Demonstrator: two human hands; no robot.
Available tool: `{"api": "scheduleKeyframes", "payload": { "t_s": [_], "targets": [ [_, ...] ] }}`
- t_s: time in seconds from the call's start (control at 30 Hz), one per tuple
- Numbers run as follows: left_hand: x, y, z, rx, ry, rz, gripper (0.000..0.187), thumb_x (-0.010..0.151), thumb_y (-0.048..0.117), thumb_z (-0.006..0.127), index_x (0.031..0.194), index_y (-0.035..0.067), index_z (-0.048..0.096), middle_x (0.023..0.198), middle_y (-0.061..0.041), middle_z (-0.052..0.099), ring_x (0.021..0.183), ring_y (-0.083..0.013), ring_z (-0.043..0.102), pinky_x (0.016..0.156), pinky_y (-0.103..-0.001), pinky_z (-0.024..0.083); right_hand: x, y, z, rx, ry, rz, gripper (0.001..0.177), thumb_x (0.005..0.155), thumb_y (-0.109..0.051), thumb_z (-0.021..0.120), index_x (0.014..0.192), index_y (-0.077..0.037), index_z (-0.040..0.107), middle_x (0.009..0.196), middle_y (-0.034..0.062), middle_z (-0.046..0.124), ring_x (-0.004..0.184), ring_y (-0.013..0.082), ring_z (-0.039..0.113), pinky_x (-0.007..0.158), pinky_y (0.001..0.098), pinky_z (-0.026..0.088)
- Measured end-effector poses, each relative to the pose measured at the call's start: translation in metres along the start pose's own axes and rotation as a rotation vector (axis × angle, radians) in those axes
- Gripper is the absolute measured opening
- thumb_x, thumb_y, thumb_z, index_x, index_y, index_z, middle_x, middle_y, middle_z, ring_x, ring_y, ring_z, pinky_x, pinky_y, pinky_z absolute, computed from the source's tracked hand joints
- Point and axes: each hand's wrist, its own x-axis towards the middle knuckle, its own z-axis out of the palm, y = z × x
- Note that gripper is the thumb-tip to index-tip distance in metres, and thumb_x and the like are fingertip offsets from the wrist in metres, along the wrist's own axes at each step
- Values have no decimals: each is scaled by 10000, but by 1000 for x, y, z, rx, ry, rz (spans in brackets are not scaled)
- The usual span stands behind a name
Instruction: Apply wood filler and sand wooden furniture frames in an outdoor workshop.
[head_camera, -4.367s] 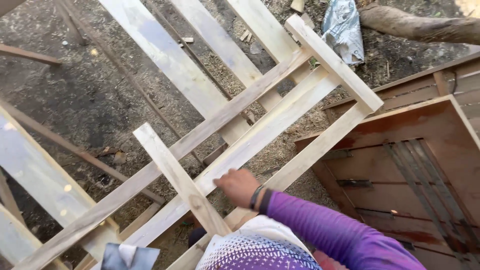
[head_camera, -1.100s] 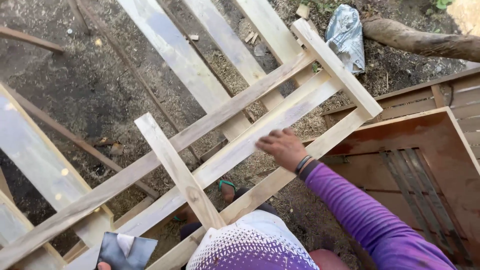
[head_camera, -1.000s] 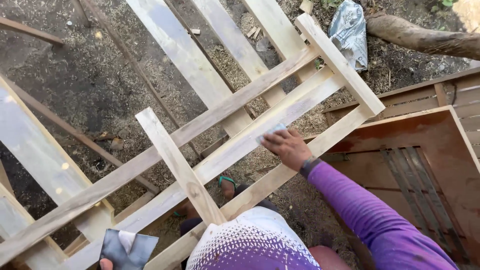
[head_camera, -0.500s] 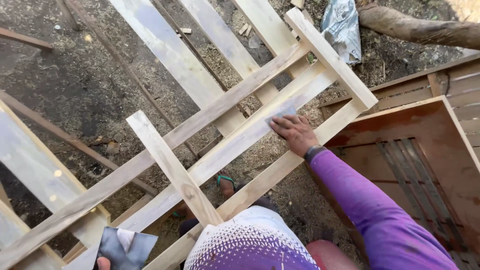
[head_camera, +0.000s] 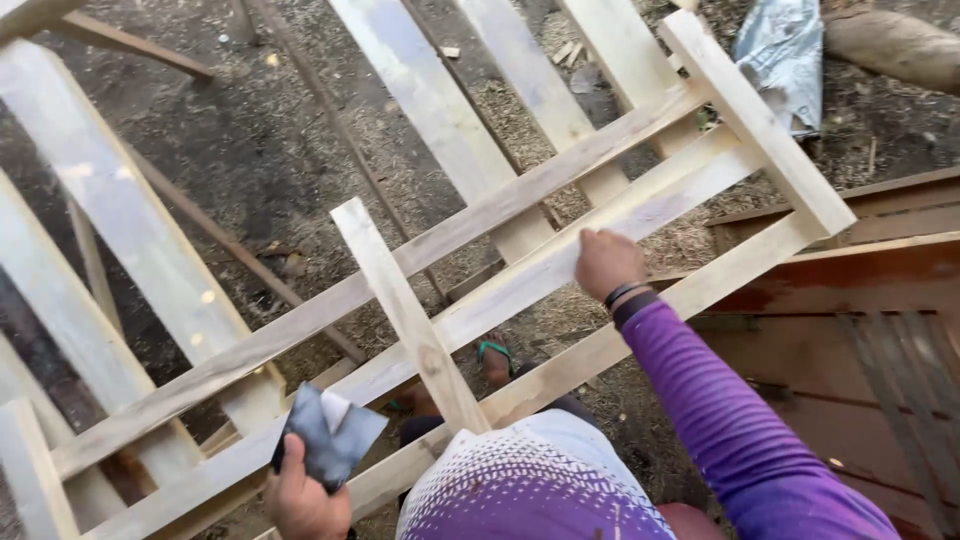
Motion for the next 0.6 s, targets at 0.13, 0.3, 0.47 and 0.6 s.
{"api": "scheduleKeyframes", "payload": {
  "t_s": [0.13, 0.3, 0.47, 0.6],
  "targets": [
    [-15, 10, 40, -50, -48, 73, 467, 1034, 314, 628, 1344, -34, 592, 1216, -105, 682, 1084, -258, 658, 986, -415, 508, -31, -64, 15, 29, 89, -194, 244, 921, -145, 540, 1127, -69, 648, 973, 138, 721, 938, 285, 703, 837, 420, 580],
    [-27, 11, 74, 17, -140, 208, 503, 1057, 350, 560, 1337, -67, 596, 1242, -150, 688, 1116, -282, 666, 1010, -410, 508, -65, -86, -8, 598, -104, -330, 385, 930, -133, 558, 1303, -71, 634, 1031, 115, 755, 943, 275, 726, 849, 423, 587],
    [-69, 28, 117, 414, -228, 832, 591, 1117, 438, 461, 1399, -73, 559, 1362, -200, 652, 1236, -317, 653, 1080, -421, 509, -115, -117, -26, 1860, -702, -118, 431, 992, -151, 578, 1379, 36, 590, 1088, 125, 722, 948, 279, 699, 849, 446, 589],
    [-79, 52, 145, 789, -501, 1294, 448, 1160, 350, 419, 1382, -13, 557, 1383, -195, 641, 1131, -318, 720, 948, -418, 609, -148, -138, -47, 2237, -991, 195, 455, 973, -197, 535, 1391, -14, 536, 1190, 147, 708, 1044, 269, 715, 912, 440, 593]
  ]
}}
